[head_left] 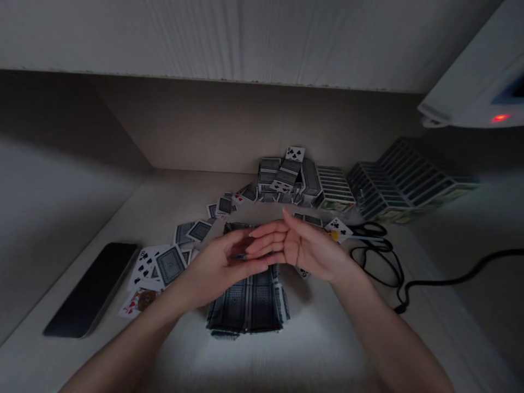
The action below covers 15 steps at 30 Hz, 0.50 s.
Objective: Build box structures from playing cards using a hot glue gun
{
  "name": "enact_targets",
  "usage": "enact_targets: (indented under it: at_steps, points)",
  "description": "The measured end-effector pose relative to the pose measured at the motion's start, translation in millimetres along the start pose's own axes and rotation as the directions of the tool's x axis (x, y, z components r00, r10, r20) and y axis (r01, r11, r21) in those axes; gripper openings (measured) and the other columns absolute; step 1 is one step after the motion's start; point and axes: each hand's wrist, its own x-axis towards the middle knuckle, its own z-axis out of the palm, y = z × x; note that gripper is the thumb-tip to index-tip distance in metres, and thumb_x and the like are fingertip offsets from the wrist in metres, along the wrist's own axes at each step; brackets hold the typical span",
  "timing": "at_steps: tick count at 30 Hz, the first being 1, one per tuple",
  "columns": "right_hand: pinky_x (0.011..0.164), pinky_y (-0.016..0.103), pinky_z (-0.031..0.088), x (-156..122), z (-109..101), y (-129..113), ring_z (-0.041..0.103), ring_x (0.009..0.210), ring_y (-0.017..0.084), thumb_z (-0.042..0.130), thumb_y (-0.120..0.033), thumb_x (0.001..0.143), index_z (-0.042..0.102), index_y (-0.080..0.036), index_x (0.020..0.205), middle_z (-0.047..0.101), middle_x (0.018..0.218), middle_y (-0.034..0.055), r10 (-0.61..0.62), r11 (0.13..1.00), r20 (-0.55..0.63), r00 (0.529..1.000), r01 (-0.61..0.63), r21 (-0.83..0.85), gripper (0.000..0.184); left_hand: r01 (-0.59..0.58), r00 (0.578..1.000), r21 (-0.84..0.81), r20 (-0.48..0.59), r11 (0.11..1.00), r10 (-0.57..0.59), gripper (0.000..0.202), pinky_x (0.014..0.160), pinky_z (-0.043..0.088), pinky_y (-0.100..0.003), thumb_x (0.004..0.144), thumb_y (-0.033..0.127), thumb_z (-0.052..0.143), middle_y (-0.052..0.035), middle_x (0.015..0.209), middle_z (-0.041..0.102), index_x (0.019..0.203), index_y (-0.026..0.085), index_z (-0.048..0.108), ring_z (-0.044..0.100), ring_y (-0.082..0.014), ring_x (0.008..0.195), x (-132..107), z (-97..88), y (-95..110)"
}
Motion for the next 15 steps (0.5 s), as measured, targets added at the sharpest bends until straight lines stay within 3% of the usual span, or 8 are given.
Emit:
enact_targets:
  at_steps: [3,9,15]
  points:
    - [0.092,0.042,0.05,0.4,0.5,0.3,0.067,0.099,0.021,0.028,-0.056,0.095,0.068,-0.014,0.102,0.072,0.103,0.011,0.04,0.998,0.046,0.998,-0.043,0.055,0.059,0.014,0.999,-0.046,-0.047,0.999,-0.017,0.02,0.071,0.055,-0.028,0.074,0.031,0.066,-0.0012,0.079,0.069,0.085,0.015,0.064,0.066,-0.016,0.077,2.0,2.6,-5.2]
    - [0.092,0.047,0.05,-3.6,-2.9,-6.5,0.064,0.105,0.024,0.029,-0.053,0.095,0.069,-0.013,0.099,0.071,0.106,0.0118,0.041,0.997,0.025,0.999,-0.043,0.06,0.057,0.041,0.998,-0.084,-0.053,0.996,-0.046,0.011,0.062,0.055,-0.021,0.069,0.024,0.071,0.0026,0.063,0.067,0.073,0.016,0.065,0.064,-0.0112,0.06,4.1,-2.7,-10.0]
    - [0.09,0.046,0.052,-10.1,-7.8,-15.5,0.064,0.106,0.027,0.035,-0.057,0.092,0.069,-0.013,0.102,0.07,0.106,0.0143,0.009,0.998,-0.064,0.998,-0.013,-0.061,0.057,-0.025,0.989,0.029,-0.148,0.999,0.029,0.008,0.063,0.055,-0.016,0.071,0.023,0.071,0.0029,0.068,0.072,0.079,0.02,0.072,0.066,-0.0091,0.062,2.0,-13.4,-5.8]
